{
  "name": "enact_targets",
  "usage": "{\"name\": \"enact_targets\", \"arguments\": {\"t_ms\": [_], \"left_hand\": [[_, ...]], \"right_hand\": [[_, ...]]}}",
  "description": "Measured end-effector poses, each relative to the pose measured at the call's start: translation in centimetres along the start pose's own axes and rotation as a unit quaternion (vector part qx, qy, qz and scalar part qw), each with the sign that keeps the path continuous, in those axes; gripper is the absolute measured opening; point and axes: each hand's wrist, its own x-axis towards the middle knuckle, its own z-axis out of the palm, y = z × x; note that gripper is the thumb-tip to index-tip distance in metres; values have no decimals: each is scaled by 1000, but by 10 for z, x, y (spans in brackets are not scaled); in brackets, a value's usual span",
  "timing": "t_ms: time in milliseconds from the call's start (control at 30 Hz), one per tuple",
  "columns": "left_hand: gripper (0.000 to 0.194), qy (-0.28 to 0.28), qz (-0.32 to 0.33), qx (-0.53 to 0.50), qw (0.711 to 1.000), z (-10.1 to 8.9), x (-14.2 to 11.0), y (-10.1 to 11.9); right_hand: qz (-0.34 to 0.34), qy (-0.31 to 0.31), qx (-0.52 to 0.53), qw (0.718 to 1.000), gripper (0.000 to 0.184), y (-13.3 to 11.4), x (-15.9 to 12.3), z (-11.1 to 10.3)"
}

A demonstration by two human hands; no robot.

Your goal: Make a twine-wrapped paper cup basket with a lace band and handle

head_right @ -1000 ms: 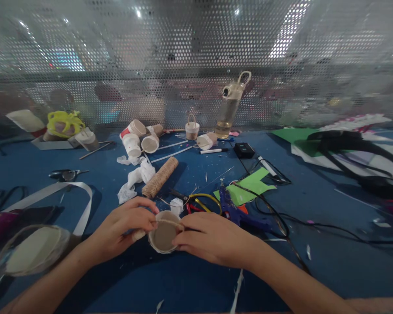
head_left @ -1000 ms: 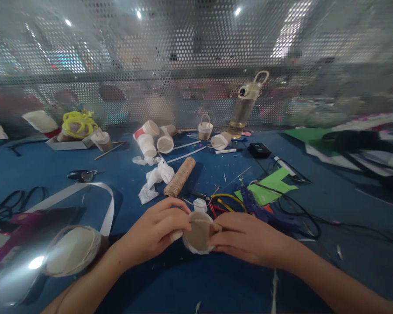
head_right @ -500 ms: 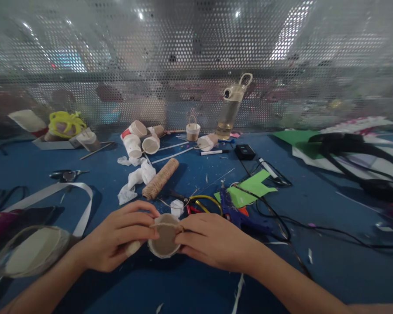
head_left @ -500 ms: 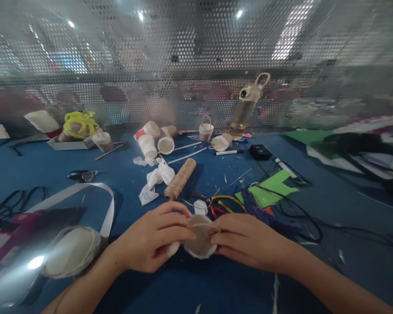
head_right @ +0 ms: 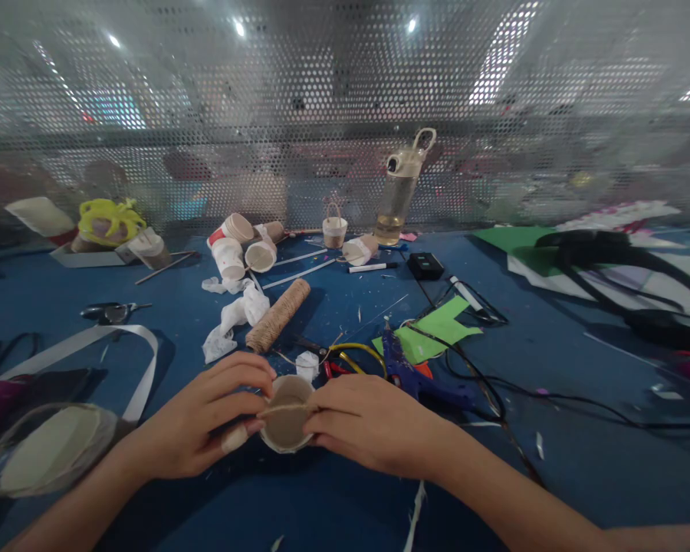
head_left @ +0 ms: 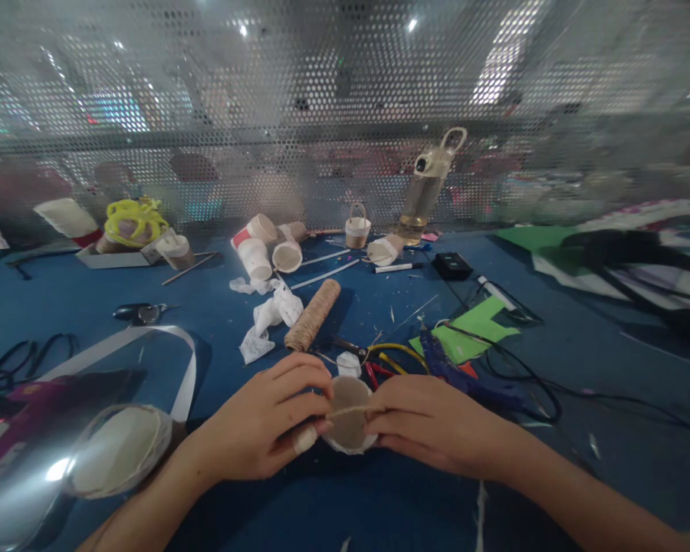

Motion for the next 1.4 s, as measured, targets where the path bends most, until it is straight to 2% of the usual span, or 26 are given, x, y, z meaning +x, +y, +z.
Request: {"name": "enact_targets", "arguments": {"t_ms": [167, 367, 533, 733, 833, 933, 1033, 1100, 1200, 1300, 1400], "left_hand": [[4, -15, -27, 32, 999, -1, -1, 1], [9, -20, -25, 57, 998, -1, 0, 0], [11, 0, -31, 92, 995, 1, 2, -2], [17, 28, -18, 84, 996, 3, 4, -2], [17, 33, -27, 85, 996, 6, 4, -2], [18, 18, -57, 74, 995, 9, 1, -4], [17, 4, -54, 68, 996, 12, -1, -6], [19, 4, -45, 68, 997, 13, -2, -8], [22, 8, -46, 75, 996, 13, -2, -9], [23, 9, -44, 91, 995, 13, -2, -8], [23, 11, -36, 105, 994, 13, -1, -8]], "right_hand": [[-5, 2, 5, 1000, 23, -1, 2, -1], [-9, 4, 0, 1000, 19, 3, -2, 1], [0, -15, -18, 1000, 21, 6, -4, 3], [-32, 14, -50, 998, 20, 1, 2, -1], [-38, 8, -57, 998, 21, -1, 5, -1], [-25, -12, -62, 998, 23, -1, 5, -1], [-18, -10, -47, 999, 22, 0, 0, 0], [0, 10, -17, 1000, 31, 0, -4, 0], [73, 39, 30, 996, 49, -3, -7, 0], [119, 47, 56, 990, 34, -3, -7, 1], [107, 49, 87, 989, 14, 0, -6, 3]]}}
